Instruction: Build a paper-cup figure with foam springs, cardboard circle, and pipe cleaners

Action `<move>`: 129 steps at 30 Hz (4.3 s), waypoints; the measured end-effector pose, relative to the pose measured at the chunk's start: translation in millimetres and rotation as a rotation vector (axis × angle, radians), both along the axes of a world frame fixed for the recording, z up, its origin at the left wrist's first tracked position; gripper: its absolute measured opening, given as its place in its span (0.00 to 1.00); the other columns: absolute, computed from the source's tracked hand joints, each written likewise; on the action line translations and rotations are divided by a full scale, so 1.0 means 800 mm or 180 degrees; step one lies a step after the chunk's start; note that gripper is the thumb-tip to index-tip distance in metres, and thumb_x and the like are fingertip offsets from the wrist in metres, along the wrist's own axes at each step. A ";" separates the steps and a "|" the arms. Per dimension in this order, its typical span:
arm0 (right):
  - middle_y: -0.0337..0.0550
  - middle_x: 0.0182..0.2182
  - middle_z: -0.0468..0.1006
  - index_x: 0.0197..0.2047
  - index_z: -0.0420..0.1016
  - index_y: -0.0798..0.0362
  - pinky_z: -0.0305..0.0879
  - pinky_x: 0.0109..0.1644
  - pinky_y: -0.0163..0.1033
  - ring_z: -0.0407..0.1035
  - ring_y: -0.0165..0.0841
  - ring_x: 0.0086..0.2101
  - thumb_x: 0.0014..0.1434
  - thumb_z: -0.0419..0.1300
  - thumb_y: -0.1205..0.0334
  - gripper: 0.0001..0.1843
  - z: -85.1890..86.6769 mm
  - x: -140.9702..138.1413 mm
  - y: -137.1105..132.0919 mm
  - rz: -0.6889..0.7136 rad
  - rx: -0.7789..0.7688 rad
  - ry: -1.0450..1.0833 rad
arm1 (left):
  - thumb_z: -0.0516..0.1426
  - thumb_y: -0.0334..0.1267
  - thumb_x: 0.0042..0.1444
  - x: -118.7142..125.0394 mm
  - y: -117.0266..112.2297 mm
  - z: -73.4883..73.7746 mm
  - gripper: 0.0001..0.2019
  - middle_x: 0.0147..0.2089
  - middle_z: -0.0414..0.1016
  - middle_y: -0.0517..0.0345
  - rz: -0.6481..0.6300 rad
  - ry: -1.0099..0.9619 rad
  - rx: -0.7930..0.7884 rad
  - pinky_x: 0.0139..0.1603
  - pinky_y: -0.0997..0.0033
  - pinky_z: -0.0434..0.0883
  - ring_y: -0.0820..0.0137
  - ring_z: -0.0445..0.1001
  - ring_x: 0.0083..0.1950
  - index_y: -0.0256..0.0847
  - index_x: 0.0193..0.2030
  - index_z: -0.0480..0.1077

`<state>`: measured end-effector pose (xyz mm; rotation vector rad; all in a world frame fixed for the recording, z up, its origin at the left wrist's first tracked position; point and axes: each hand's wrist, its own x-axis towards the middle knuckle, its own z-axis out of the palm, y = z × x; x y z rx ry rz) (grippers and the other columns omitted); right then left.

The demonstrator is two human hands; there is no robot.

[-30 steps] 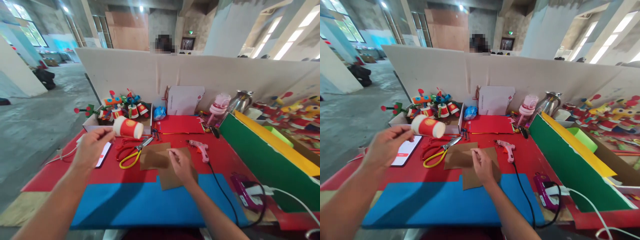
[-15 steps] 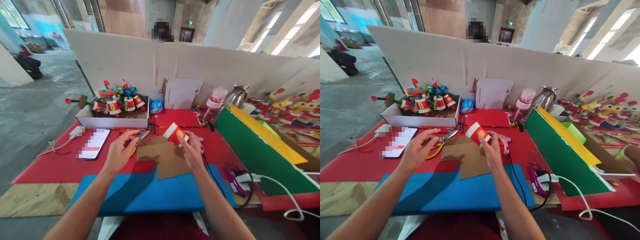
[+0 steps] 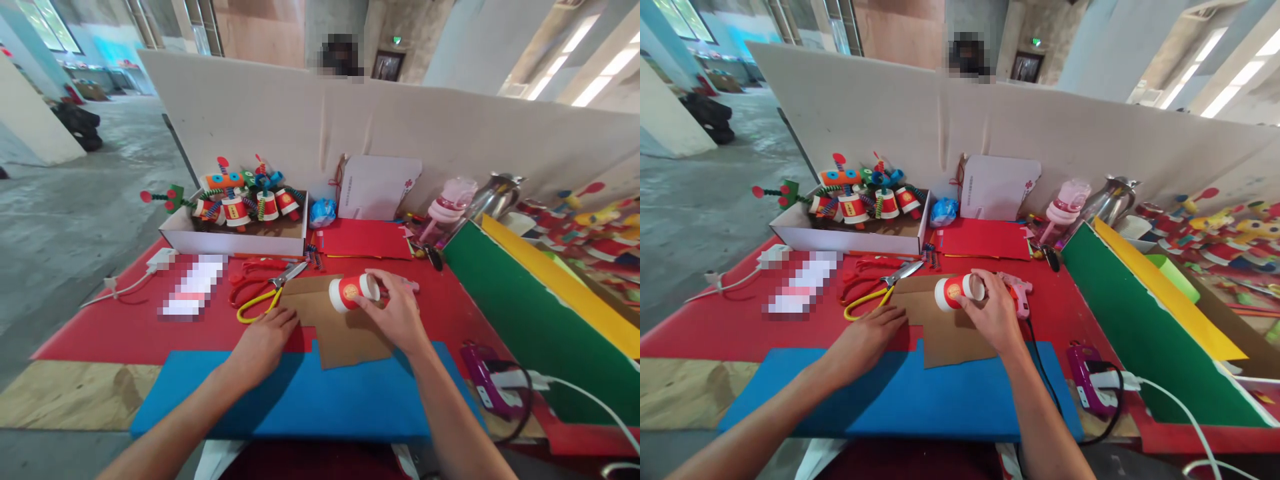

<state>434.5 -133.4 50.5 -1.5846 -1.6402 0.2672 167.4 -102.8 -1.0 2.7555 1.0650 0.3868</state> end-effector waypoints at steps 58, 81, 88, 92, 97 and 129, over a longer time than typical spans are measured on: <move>0.48 0.60 0.69 0.62 0.61 0.47 0.58 0.63 0.50 0.64 0.41 0.59 0.49 0.68 0.66 0.39 -0.059 -0.089 0.011 0.1243 -0.0705 0.1075 | 0.46 0.26 0.46 -0.007 -0.006 0.004 0.26 0.55 0.76 0.45 0.1034 -0.1657 -0.2258 0.13 0.77 0.66 0.79 0.66 0.13 0.39 0.54 0.61; 0.50 0.62 0.66 0.65 0.58 0.46 0.57 0.64 0.52 0.62 0.42 0.61 0.53 0.65 0.65 0.38 -0.070 -0.080 0.013 0.1349 -0.0484 0.0794 | 0.47 0.29 0.54 -0.007 0.027 0.035 0.24 0.43 0.79 0.54 0.0405 -0.1540 -0.1095 0.40 0.72 0.74 0.70 0.77 0.38 0.40 0.56 0.70; 0.52 0.62 0.65 0.67 0.55 0.47 0.56 0.65 0.55 0.60 0.43 0.62 0.56 0.62 0.65 0.37 -0.071 -0.079 0.014 0.1427 -0.0407 0.0539 | 0.47 0.27 0.53 0.002 0.035 0.013 0.24 0.55 0.76 0.52 0.0320 -0.1656 -0.1066 0.59 0.62 0.70 0.65 0.73 0.57 0.38 0.56 0.70; 0.51 0.63 0.64 0.67 0.54 0.46 0.55 0.66 0.54 0.59 0.42 0.62 0.57 0.62 0.65 0.37 -0.068 -0.079 0.014 0.1482 -0.0443 0.0542 | 0.47 0.26 0.56 -0.004 0.033 0.021 0.25 0.60 0.72 0.49 0.0270 -0.1828 -0.0885 0.58 0.61 0.71 0.66 0.72 0.58 0.40 0.61 0.65; 0.51 0.62 0.66 0.68 0.53 0.45 0.57 0.65 0.53 0.60 0.42 0.61 0.58 0.62 0.62 0.36 -0.070 -0.077 0.014 0.1528 -0.0411 0.0586 | 0.47 0.24 0.57 0.004 0.013 0.035 0.26 0.64 0.66 0.49 -0.0347 -0.1657 -0.0196 0.63 0.54 0.66 0.63 0.65 0.64 0.45 0.60 0.67; 0.49 0.43 0.78 0.44 0.75 0.49 0.70 0.53 0.47 0.71 0.39 0.48 0.61 0.60 0.63 0.07 -0.064 -0.083 0.007 0.1194 0.0906 -0.0068 | 0.48 0.32 0.61 -0.019 0.094 0.046 0.16 0.48 0.79 0.50 0.0801 -0.0714 0.0397 0.53 0.64 0.72 0.64 0.76 0.49 0.40 0.44 0.76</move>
